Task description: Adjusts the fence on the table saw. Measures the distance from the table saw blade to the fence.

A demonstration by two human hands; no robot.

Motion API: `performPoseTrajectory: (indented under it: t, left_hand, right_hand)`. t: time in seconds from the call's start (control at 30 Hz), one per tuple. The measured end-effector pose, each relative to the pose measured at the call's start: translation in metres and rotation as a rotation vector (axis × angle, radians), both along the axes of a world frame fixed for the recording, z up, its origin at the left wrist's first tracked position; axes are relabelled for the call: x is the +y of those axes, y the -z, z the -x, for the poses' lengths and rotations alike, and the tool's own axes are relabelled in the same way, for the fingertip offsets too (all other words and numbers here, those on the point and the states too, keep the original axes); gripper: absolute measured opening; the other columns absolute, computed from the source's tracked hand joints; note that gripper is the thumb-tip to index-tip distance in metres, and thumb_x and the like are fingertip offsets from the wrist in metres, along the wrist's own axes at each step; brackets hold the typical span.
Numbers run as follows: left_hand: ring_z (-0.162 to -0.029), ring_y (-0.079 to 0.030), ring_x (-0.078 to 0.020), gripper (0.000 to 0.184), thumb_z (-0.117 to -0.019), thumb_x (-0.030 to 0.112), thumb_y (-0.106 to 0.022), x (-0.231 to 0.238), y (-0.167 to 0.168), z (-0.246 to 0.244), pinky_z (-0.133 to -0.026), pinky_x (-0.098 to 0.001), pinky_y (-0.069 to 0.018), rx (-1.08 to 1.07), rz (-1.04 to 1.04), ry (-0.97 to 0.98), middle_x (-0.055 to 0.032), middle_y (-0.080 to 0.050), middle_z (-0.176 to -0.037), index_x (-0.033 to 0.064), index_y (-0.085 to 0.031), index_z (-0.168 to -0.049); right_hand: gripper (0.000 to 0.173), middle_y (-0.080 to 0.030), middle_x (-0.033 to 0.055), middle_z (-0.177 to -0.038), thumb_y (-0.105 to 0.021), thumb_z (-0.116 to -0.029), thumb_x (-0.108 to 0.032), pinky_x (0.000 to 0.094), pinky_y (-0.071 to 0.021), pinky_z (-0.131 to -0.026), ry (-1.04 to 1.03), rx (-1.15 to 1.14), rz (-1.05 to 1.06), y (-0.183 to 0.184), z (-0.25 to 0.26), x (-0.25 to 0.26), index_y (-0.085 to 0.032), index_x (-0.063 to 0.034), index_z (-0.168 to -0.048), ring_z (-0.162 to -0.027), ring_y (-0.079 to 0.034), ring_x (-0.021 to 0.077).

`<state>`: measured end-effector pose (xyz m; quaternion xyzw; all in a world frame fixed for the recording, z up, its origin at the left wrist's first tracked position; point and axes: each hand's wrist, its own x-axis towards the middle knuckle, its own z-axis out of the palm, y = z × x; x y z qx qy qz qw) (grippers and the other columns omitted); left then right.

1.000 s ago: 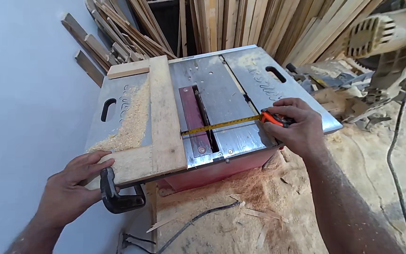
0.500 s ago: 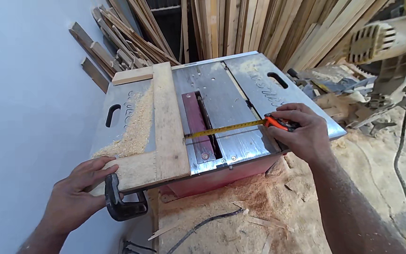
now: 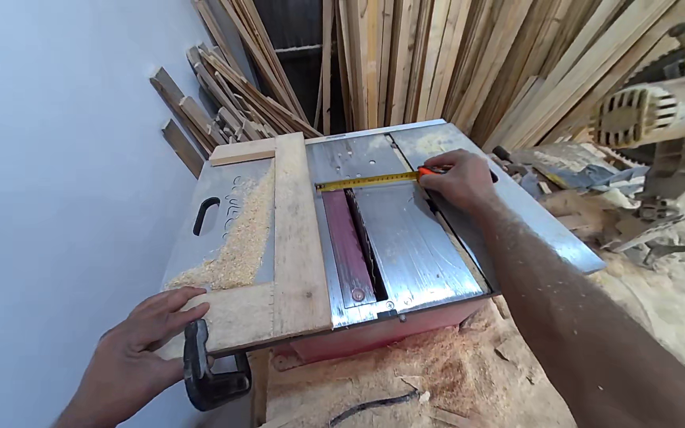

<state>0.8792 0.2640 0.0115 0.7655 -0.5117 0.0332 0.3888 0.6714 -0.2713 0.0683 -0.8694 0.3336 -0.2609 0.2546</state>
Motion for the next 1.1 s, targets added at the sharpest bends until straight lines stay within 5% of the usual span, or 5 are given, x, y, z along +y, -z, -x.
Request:
performPoseTrajectory:
  t: [0.57,1.1]
  left_hand:
    - [-0.138,-0.052,-0.0229,0.054,-0.0706,0.050,-0.088,0.005,-0.001,-0.003,-0.118,-0.0492,-0.0375,-0.003,-0.036,0.076,0.0005,-0.064,-0.140,0.0348,-0.075,-0.121]
    - [-0.134,-0.056,-0.0236,0.055,-0.0683,0.052,-0.088,0.004,0.003,-0.005,-0.116,-0.0490,-0.0421,-0.033,0.004,0.067,0.0017,-0.065,-0.138,0.0395,-0.075,-0.120]
  right_hand:
    - [0.031,-0.069,0.0047,-0.123,-0.080,-0.0803,-0.035,0.0525,-0.0539,-0.089,-0.067,-0.065,0.063,0.013,0.003,-0.005,-0.079,-0.0209,-0.108,-0.110,-0.065,0.0216]
    - [0.030,-0.070,0.0049,-0.122,-0.082,-0.0803,-0.033,0.0545,-0.0532,-0.090,-0.086,-0.086,0.066,0.014,0.004,-0.008,-0.079,-0.0203,-0.107,-0.111,-0.065,0.0229]
